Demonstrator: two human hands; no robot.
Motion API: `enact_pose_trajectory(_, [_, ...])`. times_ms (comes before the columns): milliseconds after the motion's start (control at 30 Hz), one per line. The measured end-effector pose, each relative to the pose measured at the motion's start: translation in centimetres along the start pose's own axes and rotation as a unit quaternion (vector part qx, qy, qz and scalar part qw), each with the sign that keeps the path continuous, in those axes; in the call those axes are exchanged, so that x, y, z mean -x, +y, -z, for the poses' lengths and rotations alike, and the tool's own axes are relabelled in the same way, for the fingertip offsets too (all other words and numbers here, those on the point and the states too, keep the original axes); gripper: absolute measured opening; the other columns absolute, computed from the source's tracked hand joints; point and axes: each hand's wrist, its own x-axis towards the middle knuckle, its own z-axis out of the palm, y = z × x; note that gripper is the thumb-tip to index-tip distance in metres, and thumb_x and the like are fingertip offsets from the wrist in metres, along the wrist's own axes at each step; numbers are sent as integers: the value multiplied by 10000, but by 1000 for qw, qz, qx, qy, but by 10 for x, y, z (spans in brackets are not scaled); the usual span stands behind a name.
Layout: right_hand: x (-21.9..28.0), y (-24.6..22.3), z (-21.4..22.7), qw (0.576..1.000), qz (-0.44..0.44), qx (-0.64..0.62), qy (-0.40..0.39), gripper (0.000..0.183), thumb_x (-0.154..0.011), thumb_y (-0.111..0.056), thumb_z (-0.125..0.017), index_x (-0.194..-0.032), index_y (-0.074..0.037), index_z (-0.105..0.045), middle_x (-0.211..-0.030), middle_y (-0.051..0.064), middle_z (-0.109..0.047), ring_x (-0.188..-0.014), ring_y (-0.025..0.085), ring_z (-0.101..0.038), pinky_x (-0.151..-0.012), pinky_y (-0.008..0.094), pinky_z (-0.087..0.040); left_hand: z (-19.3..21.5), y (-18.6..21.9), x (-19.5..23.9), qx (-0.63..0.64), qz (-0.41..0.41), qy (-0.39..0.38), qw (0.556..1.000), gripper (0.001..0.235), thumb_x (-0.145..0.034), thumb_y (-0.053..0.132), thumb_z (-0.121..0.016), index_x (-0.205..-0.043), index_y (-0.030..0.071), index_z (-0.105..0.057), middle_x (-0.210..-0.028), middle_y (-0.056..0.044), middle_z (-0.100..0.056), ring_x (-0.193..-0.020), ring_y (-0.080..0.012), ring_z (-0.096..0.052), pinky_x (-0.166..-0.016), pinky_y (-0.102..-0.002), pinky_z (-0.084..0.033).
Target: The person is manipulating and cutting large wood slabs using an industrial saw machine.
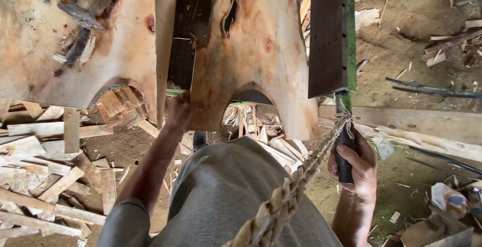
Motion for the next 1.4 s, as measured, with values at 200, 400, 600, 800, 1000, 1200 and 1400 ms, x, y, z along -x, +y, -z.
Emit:
enact_pose_trajectory(200, [0,-6,-7,1000,1,2,17,333,-951,9,-593,-1265,106,-544,-813,123,-621,-512,158,-576,-379,281,-451,16,-9,-3,-91,-11,-16,996,334,-883,14,-643,-1197,-49,-737,-1045,-222,-791,-818,-314,-758,-737,-477,-643])
enact_pose_trajectory(400, [-1,-1,5,999,-10,-11,-41,323,-988,16,-606,-1293,100,-538,-729,132,-614,-506,178,-592,-394,292,-464,30,-57,44,104,6,-39,994,478,-692,-82,-709,-1170,-63,-706,-1054,-188,-775,-912,-249,-771,-780,-390,-675])
enact_pose_trajectory(600, [-4,4,3,1000,6,7,13,350,-933,19,-592,-1272,84,-533,-825,138,-648,-514,163,-599,-390,300,-471,27,-76,12,-8,-11,2,1000,353,-869,83,-681,-1200,-31,-722,-1058,-147,-784,-930,-228,-741,-791,-354,-648])
enact_pose_trajectory(800, [-8,19,15,999,21,23,-38,304,-961,22,-607,-1248,107,-551,-810,138,-652,-524,157,-613,-379,294,-493,30,-110,19,66,-15,5,998,408,-842,83,-712,-1240,-2,-691,-1038,-121,-768,-887,-214,-722,-758,-379,-640])
enact_pose_trajectory(1000, [-4,20,-3,999,5,37,19,395,-931,10,-617,-1318,62,-556,-755,106,-646,-520,129,-627,-394,267,-497,32,-118,-85,22,-141,-12,990,471,-745,-85,-648,-1205,-63,-743,-1012,-126,-790,-833,-184,-709,-745,-307,-609])
enact_pose_trajectory(1200, [-11,45,-4,990,-15,129,54,393,-888,1,-656,-1276,0,-592,-734,47,-625,-484,106,-602,-368,267,-489,15,-39,-139,-4,-148,8,989,299,-855,55,-704,-1147,-13,-712,-961,-120,-766,-812,-206,-696,-730,-350,-600])
enact_pose_trajectory(1400, [-21,82,16,971,-4,235,39,214,-940,-51,-639,-1144,-33,-577,-745,47,-628,-466,106,-621,-341,269,-524,24,-63,-164,-47,-85,-18,995,255,-874,109,-733,-1110,14,-747,-1039,-56,-774,-907,-137,-715,-824,-279,-559])
